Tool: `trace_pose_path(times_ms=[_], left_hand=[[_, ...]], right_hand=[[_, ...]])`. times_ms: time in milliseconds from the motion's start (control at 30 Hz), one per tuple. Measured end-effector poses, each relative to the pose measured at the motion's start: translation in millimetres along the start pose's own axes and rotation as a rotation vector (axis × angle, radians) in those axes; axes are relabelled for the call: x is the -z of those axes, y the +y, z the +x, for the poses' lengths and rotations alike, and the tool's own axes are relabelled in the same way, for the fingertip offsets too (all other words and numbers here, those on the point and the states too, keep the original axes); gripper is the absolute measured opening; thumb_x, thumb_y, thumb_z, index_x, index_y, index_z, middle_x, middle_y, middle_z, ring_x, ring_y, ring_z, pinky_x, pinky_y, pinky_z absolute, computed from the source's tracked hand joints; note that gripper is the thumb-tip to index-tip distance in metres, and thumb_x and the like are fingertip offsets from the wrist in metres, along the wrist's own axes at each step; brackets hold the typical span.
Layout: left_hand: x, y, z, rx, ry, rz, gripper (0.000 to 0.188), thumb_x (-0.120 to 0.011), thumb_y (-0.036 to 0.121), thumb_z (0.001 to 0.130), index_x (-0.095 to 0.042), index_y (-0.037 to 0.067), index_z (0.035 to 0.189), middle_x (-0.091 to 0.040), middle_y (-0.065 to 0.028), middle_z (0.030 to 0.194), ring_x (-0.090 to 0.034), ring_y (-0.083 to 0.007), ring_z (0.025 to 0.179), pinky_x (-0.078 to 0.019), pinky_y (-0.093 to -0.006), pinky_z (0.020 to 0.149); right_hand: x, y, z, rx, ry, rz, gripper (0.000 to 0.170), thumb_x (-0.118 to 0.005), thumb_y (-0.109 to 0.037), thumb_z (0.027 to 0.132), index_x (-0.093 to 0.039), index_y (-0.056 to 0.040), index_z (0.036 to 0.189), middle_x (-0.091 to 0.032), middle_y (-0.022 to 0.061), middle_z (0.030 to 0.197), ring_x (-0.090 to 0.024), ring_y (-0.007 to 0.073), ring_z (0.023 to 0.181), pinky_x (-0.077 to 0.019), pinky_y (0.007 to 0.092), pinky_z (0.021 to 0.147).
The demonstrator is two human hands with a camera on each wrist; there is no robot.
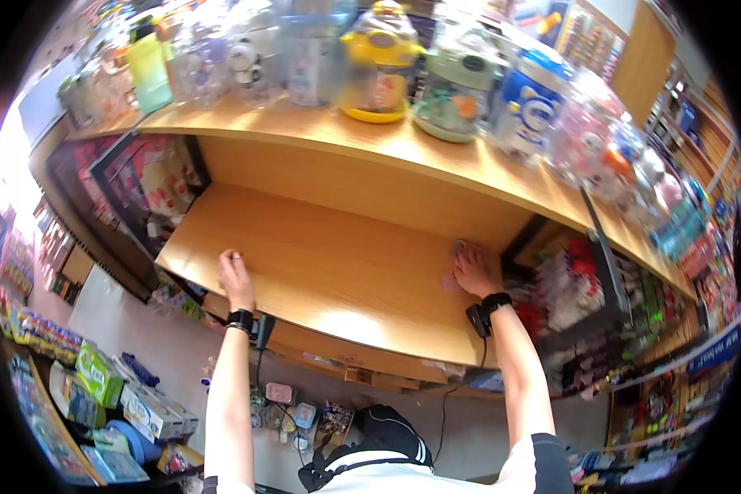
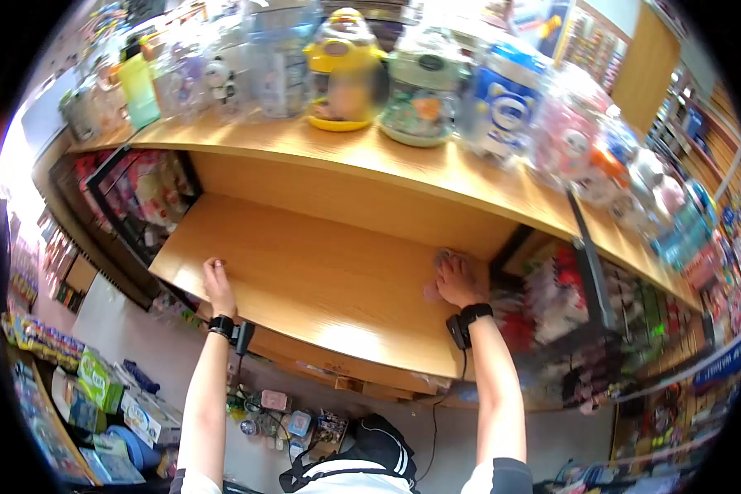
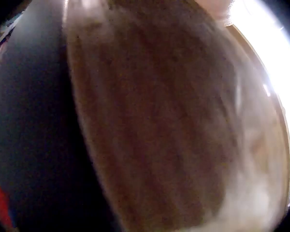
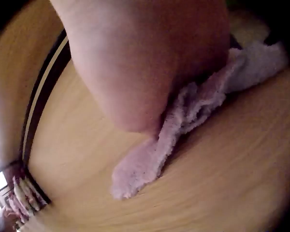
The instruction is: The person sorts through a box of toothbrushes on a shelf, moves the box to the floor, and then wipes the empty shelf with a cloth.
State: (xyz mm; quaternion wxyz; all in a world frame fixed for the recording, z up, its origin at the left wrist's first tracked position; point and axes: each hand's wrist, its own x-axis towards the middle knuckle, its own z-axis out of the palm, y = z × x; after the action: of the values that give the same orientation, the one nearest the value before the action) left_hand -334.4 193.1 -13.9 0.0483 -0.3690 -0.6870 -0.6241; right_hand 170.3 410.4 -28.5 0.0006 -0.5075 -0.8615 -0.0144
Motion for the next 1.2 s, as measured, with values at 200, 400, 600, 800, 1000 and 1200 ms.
trace_pose_path(times_ms=[200, 400, 600, 800, 1000, 1200], left_hand=[[-2, -10, -2, 0.052, -0.015, 0.083, 0.033, -0.043, 0.032, 0.097, -0.054, 0.003, 0.106, -0.059, -0.0164, 0.099, -0.053, -0.0322, 0.098, -0.0364, -0.0439, 0.089], [7, 20, -4, -0.021, -0.027, 0.16, 0.032, -0.043, 0.033, 0.095, -0.054, 0.004, 0.106, -0.059, -0.014, 0.1, -0.052, -0.0308, 0.101, -0.031, -0.0426, 0.094], [9, 24, -2, -0.043, -0.07, 0.138, 0.031, -0.043, 0.032, 0.095, -0.054, 0.004, 0.103, -0.058, -0.0142, 0.098, -0.053, -0.0298, 0.101, -0.0284, -0.0395, 0.095], [9, 27, -1, -0.009, -0.173, 0.205, 0.034, -0.045, 0.031, 0.095, -0.052, 0.001, 0.109, -0.057, -0.0182, 0.108, -0.049, -0.0325, 0.11, -0.0269, -0.0415, 0.099], [9, 28, 1, -0.103, -0.179, 0.254, 0.034, -0.049, 0.032, 0.092, -0.053, 0.003, 0.109, -0.058, -0.017, 0.108, -0.049, -0.0303, 0.114, -0.0265, -0.0405, 0.1], [13, 34, 0, -0.086, -0.155, 0.244, 0.03, -0.052, 0.03, 0.091, -0.053, 0.003, 0.105, -0.058, -0.0159, 0.108, -0.049, -0.0315, 0.114, -0.0274, -0.0416, 0.1]], right_hand=[[19, -91, 54, 0.334, -0.143, -0.414, 0.055, -0.041, -0.031, 0.091, -0.036, -0.0046, 0.139, -0.03, 0.0297, 0.142, -0.027, 0.0524, 0.13, -0.0266, 0.0638, 0.103], [8, -194, 129, 0.58, -0.028, 0.003, 0.059, -0.039, -0.033, 0.092, -0.033, 0.0, 0.14, -0.026, 0.0292, 0.145, -0.02, 0.0496, 0.133, -0.0152, 0.0622, 0.108], [47, -323, 206, 0.655, -0.192, 0.043, 0.069, -0.034, -0.046, 0.094, -0.023, 0.0004, 0.144, -0.018, 0.0286, 0.149, -0.013, 0.0467, 0.137, -0.0097, 0.0564, 0.112], [59, -441, 260, 0.688, -0.206, 0.149, 0.086, -0.031, -0.065, 0.09, -0.013, -0.0036, 0.149, -0.004, 0.0224, 0.155, -0.001, 0.0425, 0.142, 0.0007, 0.0566, 0.113], [54, -541, 319, 0.67, -0.277, 0.04, 0.099, -0.028, -0.075, 0.084, -0.005, -0.0056, 0.15, 0.003, 0.0191, 0.156, 0.005, 0.0392, 0.143, 0.0056, 0.0539, 0.113], [78, -590, 315, 0.45, -0.386, 0.289, 0.112, -0.03, -0.085, 0.075, -0.004, -0.0069, 0.151, 0.002, 0.0171, 0.157, 0.005, 0.0344, 0.144, 0.0016, 0.0474, 0.116]])
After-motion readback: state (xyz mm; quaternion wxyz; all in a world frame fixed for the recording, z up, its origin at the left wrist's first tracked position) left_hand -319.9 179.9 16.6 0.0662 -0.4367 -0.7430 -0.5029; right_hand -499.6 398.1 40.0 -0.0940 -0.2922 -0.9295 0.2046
